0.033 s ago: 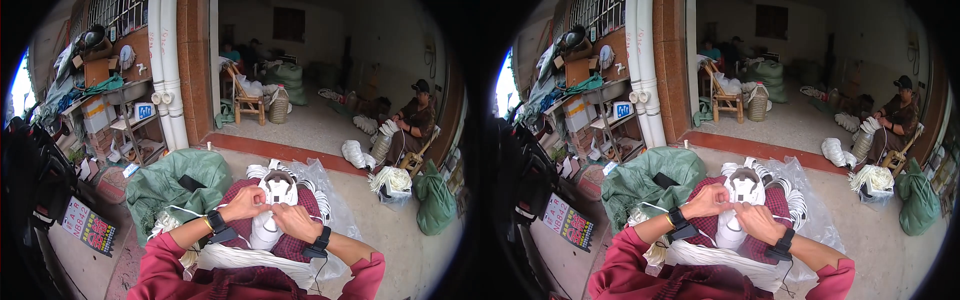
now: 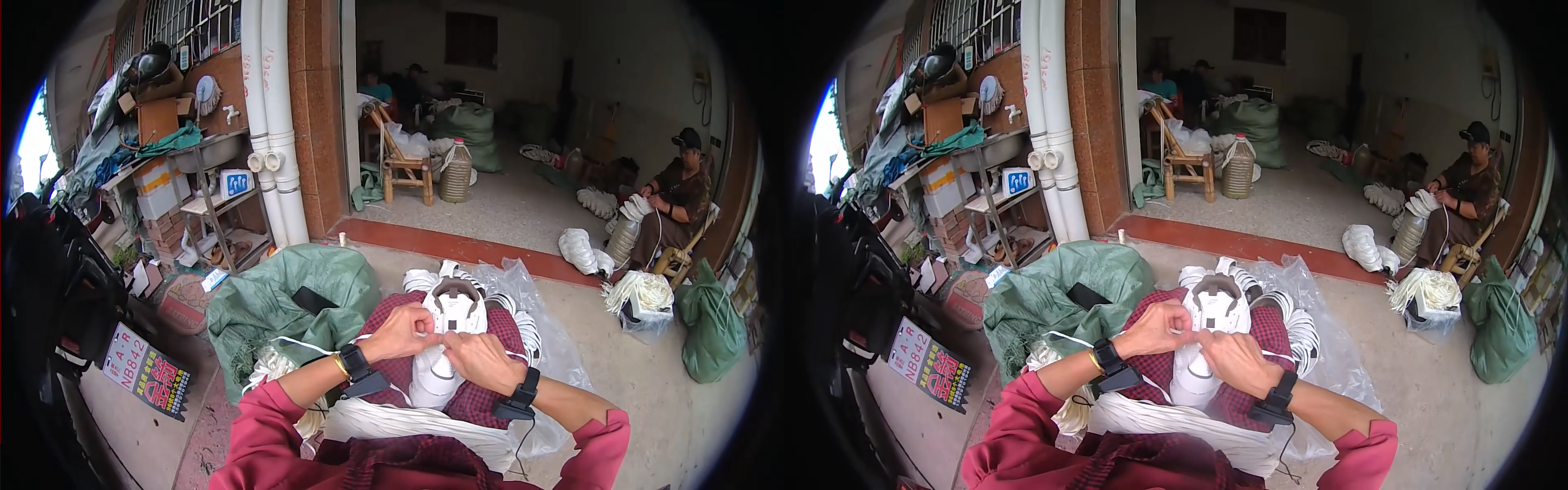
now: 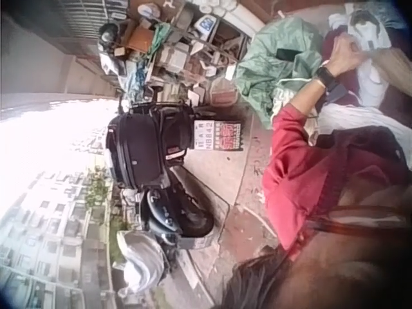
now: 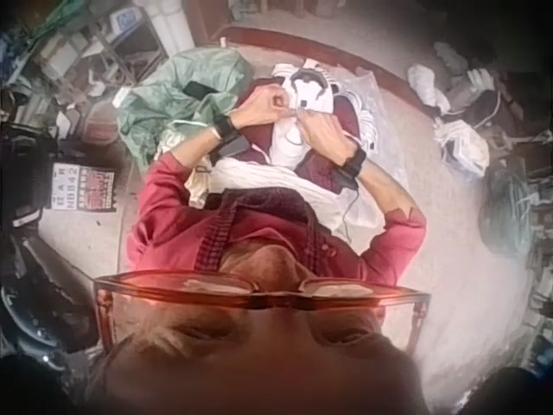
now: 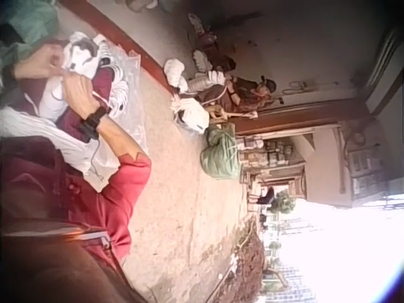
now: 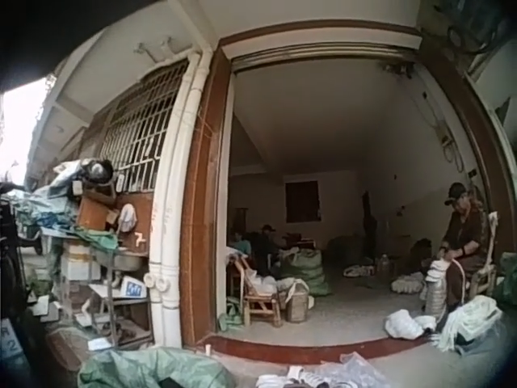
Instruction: Manually lacing and assembling parts of athletic footwear.
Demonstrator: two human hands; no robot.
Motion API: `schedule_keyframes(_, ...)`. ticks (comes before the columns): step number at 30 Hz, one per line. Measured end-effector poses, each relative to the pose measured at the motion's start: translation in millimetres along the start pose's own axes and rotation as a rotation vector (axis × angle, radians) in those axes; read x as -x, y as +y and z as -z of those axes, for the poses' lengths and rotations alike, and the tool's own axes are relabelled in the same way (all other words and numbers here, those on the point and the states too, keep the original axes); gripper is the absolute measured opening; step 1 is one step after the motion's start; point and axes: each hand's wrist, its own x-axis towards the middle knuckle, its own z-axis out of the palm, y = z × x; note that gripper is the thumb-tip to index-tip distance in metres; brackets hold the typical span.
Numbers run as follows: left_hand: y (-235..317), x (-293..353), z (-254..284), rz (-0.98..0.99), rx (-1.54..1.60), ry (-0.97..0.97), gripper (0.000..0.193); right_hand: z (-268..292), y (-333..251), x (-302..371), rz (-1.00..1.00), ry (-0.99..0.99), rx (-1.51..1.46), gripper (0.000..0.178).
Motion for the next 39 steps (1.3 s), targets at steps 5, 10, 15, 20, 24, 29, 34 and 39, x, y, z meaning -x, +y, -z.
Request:
schedule_keyframes(5, -3.1, -8.1, 8.9, 0.124, 0.043, -0.092, 0.026, 15.0, 2.3, -16.8, -0.06, -0.028, 0.002, 0.016)
schedule_keyframes(10, -11.5, -15.4, 6.9, 0.137, 0.128, -0.186, 0.024, 7.2, 15.0, -16.9, -0.132, 0.05, -0.32, 0.017)
schedule_keyframes(15, -10.1, -16.6, 12.8, 0.125, 0.149, -0.262, 0.023, -0.4, 28.6, -29.8, -0.114, -0.029, -0.303, 0.017)
schedule_keyframes(20, -6.9, -13.0, 10.4, 0.117, 0.104, -0.225, 0.027, 16.9, 29.7, -36.5, -0.262, -0.215, -0.496, 0.019)
schedule_keyframes(24, -6.9, -10.2, 4.5, 0.133, 0.096, -0.179, 0.031, 2.7, 32.4, -29.1, -0.157, -0.114, -0.348, 0.021)
schedule_keyframes(29, -0.5, -8.7, 2.4, 0.052, 0.073, -0.085, 0.036, 7.2, 18.3, -22.3, -0.172, 0.01, -0.156, 0.022)
schedule_keyframes(34, -7.0, -9.1, 6.2, 0.088, 0.037, -0.136, 0.033, 9.9, 30.5, -18.2, -0.215, 0.03, -0.286, 0.026)
schedule_keyframes(39, -12.1, -9.1, 7.3, 0.078, 0.063, -0.156, 0.028, 3.8, 46.1, -12.3, -0.302, 0.01, -0.402, 0.03)
